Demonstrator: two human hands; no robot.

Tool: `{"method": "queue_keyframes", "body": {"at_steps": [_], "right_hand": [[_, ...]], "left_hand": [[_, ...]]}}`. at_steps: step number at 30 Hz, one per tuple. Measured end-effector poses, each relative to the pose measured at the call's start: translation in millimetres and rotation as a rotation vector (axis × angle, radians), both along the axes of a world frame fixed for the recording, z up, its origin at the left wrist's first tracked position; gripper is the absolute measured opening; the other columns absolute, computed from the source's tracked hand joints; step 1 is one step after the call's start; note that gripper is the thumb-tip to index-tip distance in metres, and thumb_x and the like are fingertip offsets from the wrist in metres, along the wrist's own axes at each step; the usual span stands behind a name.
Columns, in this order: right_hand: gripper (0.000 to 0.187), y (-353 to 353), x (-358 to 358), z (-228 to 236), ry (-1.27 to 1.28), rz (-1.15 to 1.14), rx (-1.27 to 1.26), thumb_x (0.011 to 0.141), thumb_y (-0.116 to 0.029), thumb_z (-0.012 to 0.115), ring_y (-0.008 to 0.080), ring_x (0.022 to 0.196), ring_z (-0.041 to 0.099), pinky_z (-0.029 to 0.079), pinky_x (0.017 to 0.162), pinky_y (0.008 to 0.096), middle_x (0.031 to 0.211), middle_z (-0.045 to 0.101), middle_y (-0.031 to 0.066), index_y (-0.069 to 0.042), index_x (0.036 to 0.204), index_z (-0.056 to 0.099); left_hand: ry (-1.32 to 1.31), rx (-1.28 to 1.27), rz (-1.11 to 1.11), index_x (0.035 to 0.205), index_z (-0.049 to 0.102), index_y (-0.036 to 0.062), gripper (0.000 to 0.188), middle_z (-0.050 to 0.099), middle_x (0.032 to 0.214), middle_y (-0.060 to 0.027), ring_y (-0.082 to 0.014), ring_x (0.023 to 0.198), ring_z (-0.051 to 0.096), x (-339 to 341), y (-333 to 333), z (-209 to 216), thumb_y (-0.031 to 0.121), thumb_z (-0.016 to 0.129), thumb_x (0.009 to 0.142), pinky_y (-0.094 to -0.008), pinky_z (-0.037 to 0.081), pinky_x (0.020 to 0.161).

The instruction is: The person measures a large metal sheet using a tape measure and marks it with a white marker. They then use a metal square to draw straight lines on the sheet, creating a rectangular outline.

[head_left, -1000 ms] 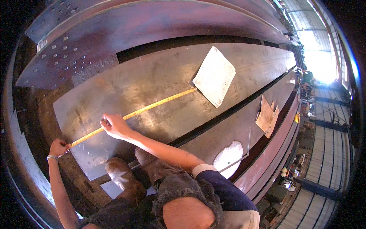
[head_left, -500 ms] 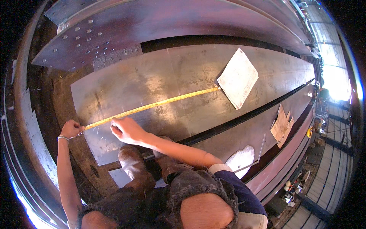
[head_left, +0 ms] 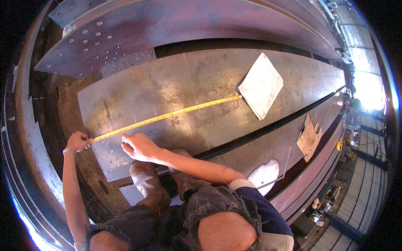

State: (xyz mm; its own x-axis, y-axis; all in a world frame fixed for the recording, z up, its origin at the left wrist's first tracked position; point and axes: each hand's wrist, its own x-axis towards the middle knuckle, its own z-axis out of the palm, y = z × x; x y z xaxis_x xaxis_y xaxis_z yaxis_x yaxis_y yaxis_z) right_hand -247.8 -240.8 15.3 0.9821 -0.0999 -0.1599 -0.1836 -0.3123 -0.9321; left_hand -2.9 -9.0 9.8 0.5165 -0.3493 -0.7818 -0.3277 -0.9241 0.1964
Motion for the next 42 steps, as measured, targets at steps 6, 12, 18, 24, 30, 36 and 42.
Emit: {"method": "queue_keyframes", "body": {"at_steps": [6,12,18,24,30,36,42], "right_hand": [[0.016,-3,0,5,0.014,-0.008,-0.006,0.088,-0.015,0.061,0.0424,0.062,0.062,0.047,0.058,0.0507,0.063,0.060,0.0221,0.000,0.090,0.058],[0.016,-2,0,2,-0.008,-0.003,-0.012,0.087,-0.012,0.061,0.0412,0.058,0.061,0.046,0.058,0.0501,0.060,0.058,0.0216,0.004,0.088,0.057],[0.017,-6,-1,4,0.019,0.012,-0.004,0.087,-0.012,0.061,0.0410,0.059,0.061,0.046,0.058,0.0500,0.059,0.058,0.0216,0.004,0.089,0.057],[0.017,-5,0,1,0.030,0.000,0.003,0.087,-0.013,0.061,0.0419,0.061,0.062,0.047,0.059,0.0514,0.061,0.060,0.0226,0.003,0.089,0.057],[0.022,-6,1,1,0.051,0.012,0.010,0.085,-0.017,0.062,0.0452,0.066,0.063,0.051,0.062,0.0538,0.066,0.062,0.0253,0.004,0.089,0.056],[0.022,-9,1,2,0.054,0.014,0.002,0.085,-0.016,0.062,0.0447,0.064,0.063,0.049,0.060,0.0546,0.065,0.061,0.0253,0.004,0.093,0.055],[0.017,-8,2,5,0.051,0.009,0.012,0.088,-0.013,0.060,0.0421,0.061,0.062,0.046,0.059,0.0515,0.060,0.058,0.0229,0.003,0.091,0.057]], "left_hand": [[0.004,-0.039,-0.050,0.072,0.074,0.0023,0.028,0.071,0.066,-0.0081,-0.0168,0.060,0.069,-3,-1,4,0.029,0.073,0.080,-0.0316,0.055,0.063],[-0.056,-0.015,-0.127,0.069,0.074,0.0024,0.028,0.069,0.063,-0.0091,-0.0180,0.059,0.068,-1,-1,5,0.029,0.073,0.080,-0.0331,0.054,0.063],[-0.033,-0.032,-0.093,0.070,0.074,0.0027,0.027,0.069,0.062,-0.0092,-0.0173,0.058,0.068,1,4,-4,0.028,0.073,0.080,-0.0326,0.053,0.062],[-0.021,-0.022,-0.112,0.071,0.074,0.0029,0.027,0.070,0.063,-0.0081,-0.0165,0.059,0.068,1,0,1,0.028,0.073,0.081,-0.0316,0.053,0.062],[-0.038,-0.010,-0.103,0.071,0.075,0.0033,0.027,0.070,0.064,-0.0078,-0.0162,0.059,0.068,-2,-3,8,0.028,0.073,0.082,-0.0314,0.054,0.063],[-0.054,-0.016,-0.138,0.070,0.074,0.0029,0.029,0.070,0.063,-0.0079,-0.0164,0.060,0.069,-3,-7,10,0.029,0.073,0.082,-0.0315,0.054,0.063],[-0.057,-0.025,-0.118,0.069,0.074,0.0034,0.029,0.070,0.063,-0.0078,-0.0166,0.060,0.069,-1,-1,8,0.030,0.073,0.081,-0.0312,0.054,0.063]]}}
